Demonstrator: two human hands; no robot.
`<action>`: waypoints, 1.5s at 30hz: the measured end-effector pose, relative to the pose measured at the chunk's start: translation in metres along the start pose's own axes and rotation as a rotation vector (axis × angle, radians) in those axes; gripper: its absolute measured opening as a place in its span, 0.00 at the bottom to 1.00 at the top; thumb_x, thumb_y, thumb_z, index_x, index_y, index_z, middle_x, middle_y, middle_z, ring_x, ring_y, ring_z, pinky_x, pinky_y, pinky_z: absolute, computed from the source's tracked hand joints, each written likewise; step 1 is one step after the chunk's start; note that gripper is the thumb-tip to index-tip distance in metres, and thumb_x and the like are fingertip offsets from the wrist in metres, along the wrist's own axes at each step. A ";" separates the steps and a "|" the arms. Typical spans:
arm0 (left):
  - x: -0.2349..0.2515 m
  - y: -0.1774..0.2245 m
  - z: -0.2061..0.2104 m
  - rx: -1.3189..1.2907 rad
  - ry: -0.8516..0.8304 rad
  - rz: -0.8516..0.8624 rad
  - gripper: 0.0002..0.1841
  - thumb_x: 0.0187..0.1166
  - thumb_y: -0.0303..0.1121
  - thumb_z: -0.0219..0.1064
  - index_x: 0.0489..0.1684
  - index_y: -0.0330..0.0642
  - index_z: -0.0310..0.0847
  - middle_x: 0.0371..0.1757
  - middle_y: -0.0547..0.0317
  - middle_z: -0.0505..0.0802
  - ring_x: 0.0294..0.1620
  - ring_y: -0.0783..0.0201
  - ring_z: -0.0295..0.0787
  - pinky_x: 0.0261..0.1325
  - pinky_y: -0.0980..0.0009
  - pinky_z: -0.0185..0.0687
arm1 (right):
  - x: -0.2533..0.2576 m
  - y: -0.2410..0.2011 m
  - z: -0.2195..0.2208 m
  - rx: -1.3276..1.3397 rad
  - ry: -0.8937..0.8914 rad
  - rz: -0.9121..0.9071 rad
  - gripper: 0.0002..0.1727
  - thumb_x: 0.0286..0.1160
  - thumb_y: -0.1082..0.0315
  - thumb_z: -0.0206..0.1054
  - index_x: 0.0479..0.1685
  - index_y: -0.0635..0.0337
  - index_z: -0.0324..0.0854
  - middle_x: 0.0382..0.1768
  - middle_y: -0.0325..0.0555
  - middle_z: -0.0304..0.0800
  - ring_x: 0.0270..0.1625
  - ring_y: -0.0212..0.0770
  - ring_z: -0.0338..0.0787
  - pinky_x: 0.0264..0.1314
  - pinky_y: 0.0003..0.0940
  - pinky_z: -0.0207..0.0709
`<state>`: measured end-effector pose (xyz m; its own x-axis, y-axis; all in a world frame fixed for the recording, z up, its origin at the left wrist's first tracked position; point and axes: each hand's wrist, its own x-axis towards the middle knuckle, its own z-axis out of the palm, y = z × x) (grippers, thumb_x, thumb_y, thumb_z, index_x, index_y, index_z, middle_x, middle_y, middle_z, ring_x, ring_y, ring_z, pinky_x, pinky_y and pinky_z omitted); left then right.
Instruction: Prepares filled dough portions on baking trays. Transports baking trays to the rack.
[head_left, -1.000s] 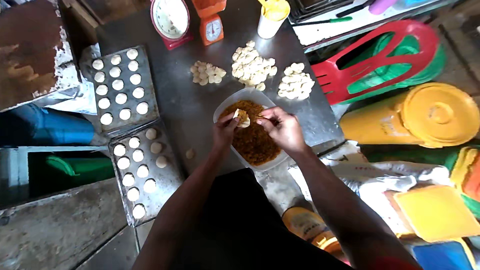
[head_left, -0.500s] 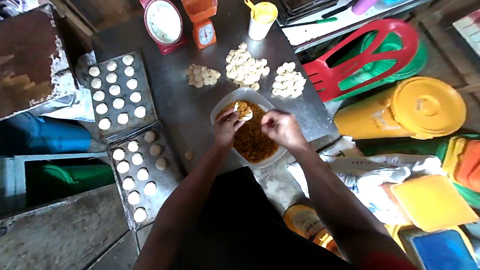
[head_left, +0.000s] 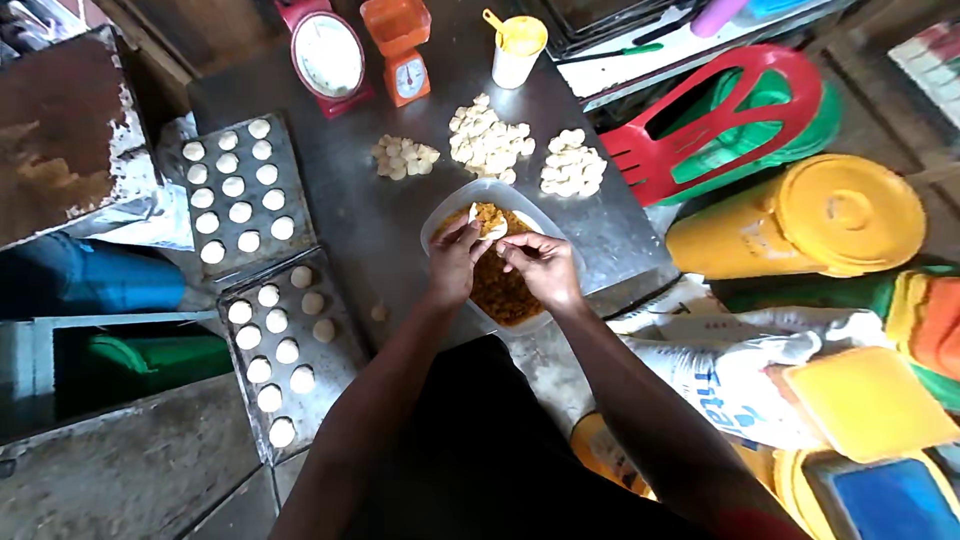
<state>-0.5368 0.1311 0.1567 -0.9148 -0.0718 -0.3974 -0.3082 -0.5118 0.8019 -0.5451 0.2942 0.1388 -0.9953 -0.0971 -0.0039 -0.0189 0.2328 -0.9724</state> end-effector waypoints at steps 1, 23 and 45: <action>0.000 0.000 0.000 -0.009 0.006 -0.009 0.21 0.84 0.31 0.67 0.76 0.43 0.77 0.65 0.52 0.88 0.58 0.58 0.89 0.62 0.59 0.87 | -0.002 0.001 -0.001 0.014 -0.002 -0.002 0.05 0.76 0.69 0.75 0.44 0.57 0.93 0.36 0.40 0.96 0.29 0.35 0.91 0.31 0.30 0.87; 0.011 -0.019 -0.010 -0.005 -0.082 -0.053 0.24 0.85 0.30 0.65 0.81 0.43 0.73 0.74 0.51 0.84 0.65 0.56 0.87 0.67 0.58 0.85 | -0.131 0.095 -0.146 -0.640 -0.655 0.501 0.13 0.74 0.71 0.70 0.56 0.54 0.91 0.54 0.52 0.94 0.52 0.55 0.94 0.57 0.60 0.86; 0.002 -0.036 -0.032 0.582 -0.102 0.185 0.13 0.80 0.27 0.71 0.60 0.38 0.89 0.57 0.51 0.94 0.54 0.61 0.92 0.61 0.59 0.90 | 0.019 0.020 -0.024 0.283 -0.333 0.384 0.16 0.78 0.76 0.70 0.63 0.62 0.87 0.56 0.51 0.93 0.50 0.47 0.95 0.53 0.45 0.92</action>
<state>-0.5193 0.1221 0.1133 -0.9781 -0.0176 -0.2072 -0.2079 0.0546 0.9766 -0.5665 0.3206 0.1251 -0.8413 -0.3662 -0.3977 0.4096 0.0485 -0.9110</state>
